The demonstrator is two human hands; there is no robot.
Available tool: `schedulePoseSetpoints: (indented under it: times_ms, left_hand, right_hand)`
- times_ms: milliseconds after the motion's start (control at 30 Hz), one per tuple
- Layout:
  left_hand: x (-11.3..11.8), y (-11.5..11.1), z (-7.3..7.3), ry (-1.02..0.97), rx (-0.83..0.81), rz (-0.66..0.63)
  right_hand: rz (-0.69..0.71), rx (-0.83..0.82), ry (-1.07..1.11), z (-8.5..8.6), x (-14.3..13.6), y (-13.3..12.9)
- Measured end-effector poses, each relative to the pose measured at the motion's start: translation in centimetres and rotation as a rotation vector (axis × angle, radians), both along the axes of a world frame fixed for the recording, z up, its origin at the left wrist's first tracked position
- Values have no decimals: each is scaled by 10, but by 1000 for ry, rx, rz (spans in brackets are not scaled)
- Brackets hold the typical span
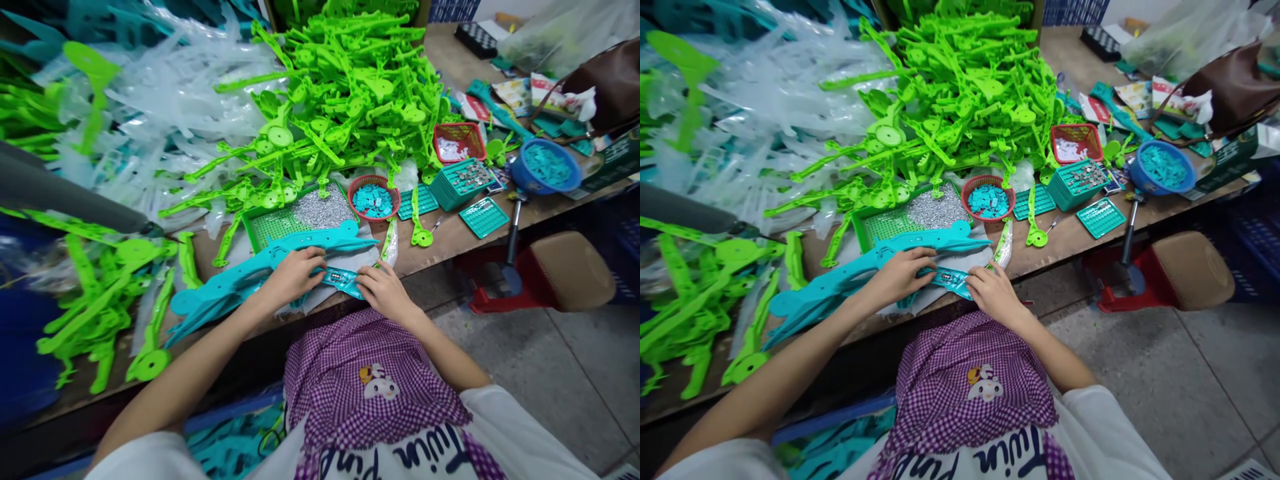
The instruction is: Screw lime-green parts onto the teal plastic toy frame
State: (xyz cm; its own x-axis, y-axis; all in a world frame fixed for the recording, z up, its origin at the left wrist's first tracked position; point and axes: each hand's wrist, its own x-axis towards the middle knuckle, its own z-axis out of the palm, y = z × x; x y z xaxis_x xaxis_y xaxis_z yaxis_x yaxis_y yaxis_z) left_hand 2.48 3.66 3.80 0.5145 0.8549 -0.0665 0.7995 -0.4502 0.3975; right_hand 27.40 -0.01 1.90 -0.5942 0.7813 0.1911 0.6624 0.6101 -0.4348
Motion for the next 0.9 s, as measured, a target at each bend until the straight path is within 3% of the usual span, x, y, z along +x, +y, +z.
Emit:
schedulePoseSetpoints:
  times_ms: [300,500,633,900]
  left_hand:
    - [26,0,14,176,46,-44]
    - [-2,-9,7,64,71,21]
    - [-23,-23,11,58,148,85]
    - [-5,-16,14,156,149,73]
  right_hand:
    - [-15,-2,-52,3,-4,0]
    - [-13,10,-47,2,-4,-1]
    - [-2,8,-56,2,-4,-1]
    - [10,-2,-61,3,-3,0]
